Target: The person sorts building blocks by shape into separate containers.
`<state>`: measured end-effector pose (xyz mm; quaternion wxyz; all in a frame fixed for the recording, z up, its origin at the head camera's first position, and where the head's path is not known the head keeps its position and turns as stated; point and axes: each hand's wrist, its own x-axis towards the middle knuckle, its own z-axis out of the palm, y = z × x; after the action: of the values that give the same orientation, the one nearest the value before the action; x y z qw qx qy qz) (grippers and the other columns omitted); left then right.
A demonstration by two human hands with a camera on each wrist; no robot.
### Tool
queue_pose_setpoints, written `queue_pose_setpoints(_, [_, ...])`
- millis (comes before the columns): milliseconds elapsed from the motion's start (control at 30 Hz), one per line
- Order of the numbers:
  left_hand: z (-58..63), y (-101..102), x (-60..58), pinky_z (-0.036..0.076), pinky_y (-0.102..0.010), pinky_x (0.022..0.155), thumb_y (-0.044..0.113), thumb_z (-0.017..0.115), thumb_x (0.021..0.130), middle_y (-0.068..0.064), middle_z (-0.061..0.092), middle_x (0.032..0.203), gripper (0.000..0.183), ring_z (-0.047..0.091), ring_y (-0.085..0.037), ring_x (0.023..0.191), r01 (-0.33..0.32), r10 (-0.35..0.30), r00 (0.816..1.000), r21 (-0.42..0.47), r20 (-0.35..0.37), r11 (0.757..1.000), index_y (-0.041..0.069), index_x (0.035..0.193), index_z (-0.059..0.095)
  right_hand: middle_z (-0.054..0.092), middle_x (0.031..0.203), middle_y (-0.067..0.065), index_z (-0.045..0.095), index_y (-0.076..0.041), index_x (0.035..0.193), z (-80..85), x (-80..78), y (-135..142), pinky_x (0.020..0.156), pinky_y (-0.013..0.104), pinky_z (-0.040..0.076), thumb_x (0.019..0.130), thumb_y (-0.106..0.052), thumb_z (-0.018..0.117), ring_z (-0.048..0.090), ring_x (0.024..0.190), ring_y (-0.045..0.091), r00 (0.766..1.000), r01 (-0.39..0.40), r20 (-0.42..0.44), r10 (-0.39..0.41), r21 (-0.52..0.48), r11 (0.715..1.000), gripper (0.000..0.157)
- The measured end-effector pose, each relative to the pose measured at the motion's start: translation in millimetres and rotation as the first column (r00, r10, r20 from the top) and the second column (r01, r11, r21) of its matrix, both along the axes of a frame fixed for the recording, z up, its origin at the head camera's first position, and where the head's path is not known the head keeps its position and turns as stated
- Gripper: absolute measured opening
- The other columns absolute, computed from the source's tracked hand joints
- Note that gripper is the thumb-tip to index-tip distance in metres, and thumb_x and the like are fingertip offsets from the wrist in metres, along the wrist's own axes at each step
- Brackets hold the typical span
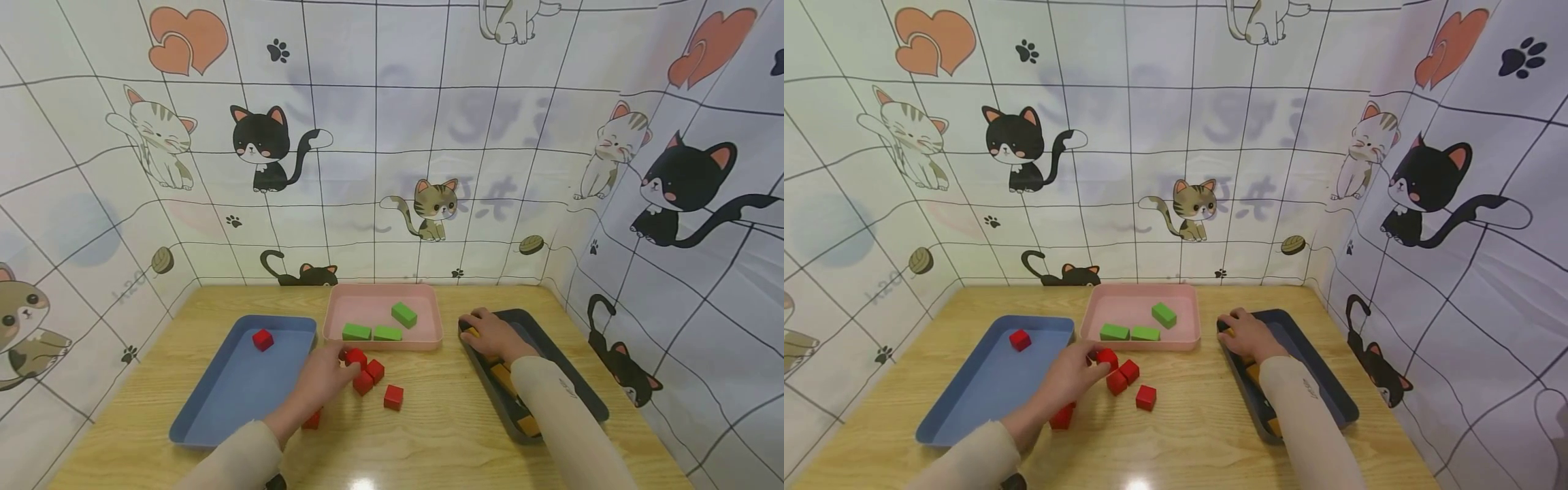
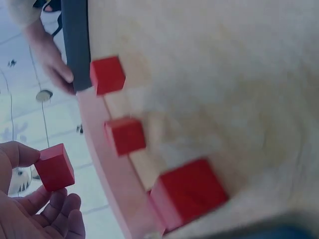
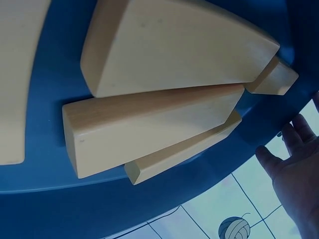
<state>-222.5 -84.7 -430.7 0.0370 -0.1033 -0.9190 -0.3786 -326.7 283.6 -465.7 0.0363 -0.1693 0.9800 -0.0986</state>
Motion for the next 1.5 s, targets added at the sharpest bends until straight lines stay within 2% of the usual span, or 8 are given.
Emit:
queue_pose_setpoints(100, [5.6,-7,-8.9,0.046,-0.031,0.064,0.015,0.07,0.084,-0.001,0.062,0.086,0.021,0.053,-0.017,0.075,-0.042,0.041,0.999,-0.017,-0.026,0.999,0.005,0.102,0.07,0.041,0.143,0.028,0.05,-0.007,0.144,1.6,1.9,0,0.095,0.06,0.044,0.102,-0.031,0.056,0.05,0.122,0.046,1.0,0.002,0.01,-0.002,-0.01,1.0,0.049])
queue_pose_setpoints(400, [16.3,-41,-37.7,0.048,-0.035,0.065,0.023,0.067,0.087,-0.007,0.066,0.095,0.032,0.057,-0.021,0.08,-0.171,0.173,0.985,-0.063,0.016,0.983,0.002,0.111,0.07,0.039,0.145,0.026,0.048,-0.01,0.147,-0.6,-0.1,2,0.096,0.06,0.044,0.103,-0.034,0.054,0.049,0.124,0.045,1.0,0.019,0.023,-0.019,-0.002,1.0,0.051])
queue_pose_setpoints(533, [15.9,-58,-48.9,0.049,-0.04,0.07,0.028,0.064,0.089,-0.008,0.069,0.099,0.038,0.059,-0.024,0.082,-0.223,0.227,0.973,-0.106,0.03,0.969,0.003,0.117,0.068,0.039,0.145,0.026,0.047,-0.01,0.147,-2.1,-1.6,2,0.097,0.06,0.043,0.103,-0.034,0.054,0.048,0.125,0.045,1.0,0.016,0.014,-0.016,0.001,1.0,0.051])
queue_pose_setpoints(700, [12.5,-74,-60.3,0.047,-0.043,0.072,0.028,0.06,0.09,-0.012,0.068,0.104,0.039,0.059,-0.027,0.084,-0.275,0.282,0.958,-0.104,0.056,0.956,0.001,0.119,0.065,0.04,0.143,0.027,0.048,-0.009,0.146,-2.7,-1.4,3,0.096,0.061,0.043,0.102,-0.033,0.054,0.048,0.124,0.046,1.0,0.007,0.003,-0.007,-0.001,1.0,0.05])
queue_pose_setpoints(800, [8.7,-82,-66.6,0.046,-0.051,0.079,0.027,0.059,0.091,-0.015,0.067,0.104,0.04,0.059,-0.03,0.086,-0.306,0.314,0.948,-0.13,0.053,0.943,-0.001,0.118,0.063,0.04,0.143,0.027,0.048,-0.009,0.146,-3.5,-1.3,4,0.097,0.06,0.043,0.102,-0.033,0.054,0.048,0.124,0.046,1.0,0.008,0.005,-0.008,0.003,1.0,0.05])
queue_pose_setpoints(967, [0.0,-96,-73.4,0.036,-0.063,0.09,0.027,0.058,0.091,-0.018,0.068,0.104,0.04,0.059,-0.035,0.094,-0.354,0.369,0.927,-0.173,0.062,0.919,-0.003,0.116,0.064,0.04,0.144,0.027,0.048,-0.009,0.146,-4.1,-0.7,4,0.097,0.06,0.043,0.102,-0.033,0.054,0.049,0.124,0.045,1.0,0.012,0.011,-0.012,0.0,1.0,0.05])
queue_pose_setpoints(1100, [-5.5,-105,-76.2,0.037,-0.062,0.088,0.028,0.058,0.092,-0.021,0.066,0.107,0.042,0.058,-0.038,0.097,-0.378,0.399,0.911,-0.176,0.105,0.909,-0.005,0.117,0.062,0.04,0.144,0.026,0.048,-0.009,0.147,-4.7,-0.8,3,0.097,0.06,0.043,0.102,-0.034,0.055,0.049,0.124,0.045,1.0,0.011,0.012,-0.01,-0.007,1.0,0.051])
queue_pose_setpoints(1500, [-13.9,-110,-83.0,0.038,-0.063,0.084,0.028,0.059,0.093,-0.022,0.065,0.1,0.037,0.057,-0.037,0.091,-0.398,0.422,0.899,-0.181,0.121,0.899,-0.006,0.108,0.063,0.04,0.144,0.026,0.049,-0.011,0.146,-5.0,-2.0,4,0.095,0.06,0.044,0.102,-0.033,0.055,0.05,0.123,0.045,1.0,0.01,0.002,-0.01,-0.008,1.0,0.05])
